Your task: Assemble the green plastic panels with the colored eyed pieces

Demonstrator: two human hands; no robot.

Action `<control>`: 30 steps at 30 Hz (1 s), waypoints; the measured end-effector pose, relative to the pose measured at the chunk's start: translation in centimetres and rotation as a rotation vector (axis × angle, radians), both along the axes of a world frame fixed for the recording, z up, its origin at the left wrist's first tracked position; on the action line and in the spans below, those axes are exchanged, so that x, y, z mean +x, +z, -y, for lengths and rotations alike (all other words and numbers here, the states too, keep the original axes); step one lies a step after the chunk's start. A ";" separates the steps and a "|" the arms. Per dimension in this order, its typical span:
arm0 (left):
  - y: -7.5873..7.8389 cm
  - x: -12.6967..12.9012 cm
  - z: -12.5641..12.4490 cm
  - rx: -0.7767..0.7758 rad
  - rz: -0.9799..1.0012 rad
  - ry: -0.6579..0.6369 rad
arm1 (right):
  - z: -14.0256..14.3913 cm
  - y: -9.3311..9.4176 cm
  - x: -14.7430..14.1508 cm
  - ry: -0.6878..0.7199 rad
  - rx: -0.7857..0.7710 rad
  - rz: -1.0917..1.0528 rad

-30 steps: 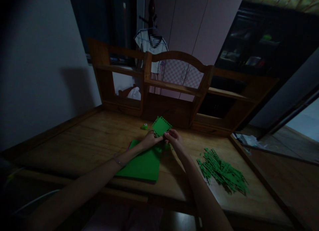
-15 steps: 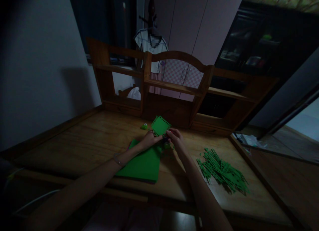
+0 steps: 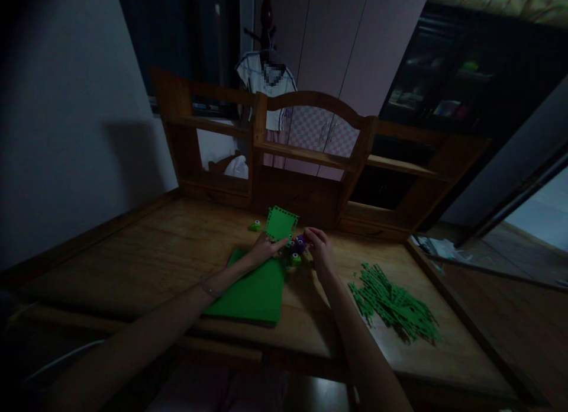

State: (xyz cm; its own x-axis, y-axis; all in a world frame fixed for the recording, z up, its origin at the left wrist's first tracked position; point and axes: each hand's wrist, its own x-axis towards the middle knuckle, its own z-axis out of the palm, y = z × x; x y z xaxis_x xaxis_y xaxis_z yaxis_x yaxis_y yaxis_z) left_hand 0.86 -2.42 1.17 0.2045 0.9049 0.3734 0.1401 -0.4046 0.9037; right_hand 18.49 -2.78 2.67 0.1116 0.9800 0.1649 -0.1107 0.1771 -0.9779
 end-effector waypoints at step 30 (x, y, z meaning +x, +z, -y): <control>-0.7 0.3 -1.2 -0.167 0.170 0.038 | 0.4 -0.3 0.5 -0.160 0.258 0.442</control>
State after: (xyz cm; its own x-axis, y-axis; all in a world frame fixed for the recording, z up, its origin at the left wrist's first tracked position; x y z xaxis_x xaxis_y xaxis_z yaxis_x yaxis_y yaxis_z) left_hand 1.12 -1.22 0.50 0.1159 0.9629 0.2437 -0.0076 -0.2445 0.9696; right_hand 19.02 -3.17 2.38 0.1217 0.8780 0.4629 0.3501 0.3984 -0.8478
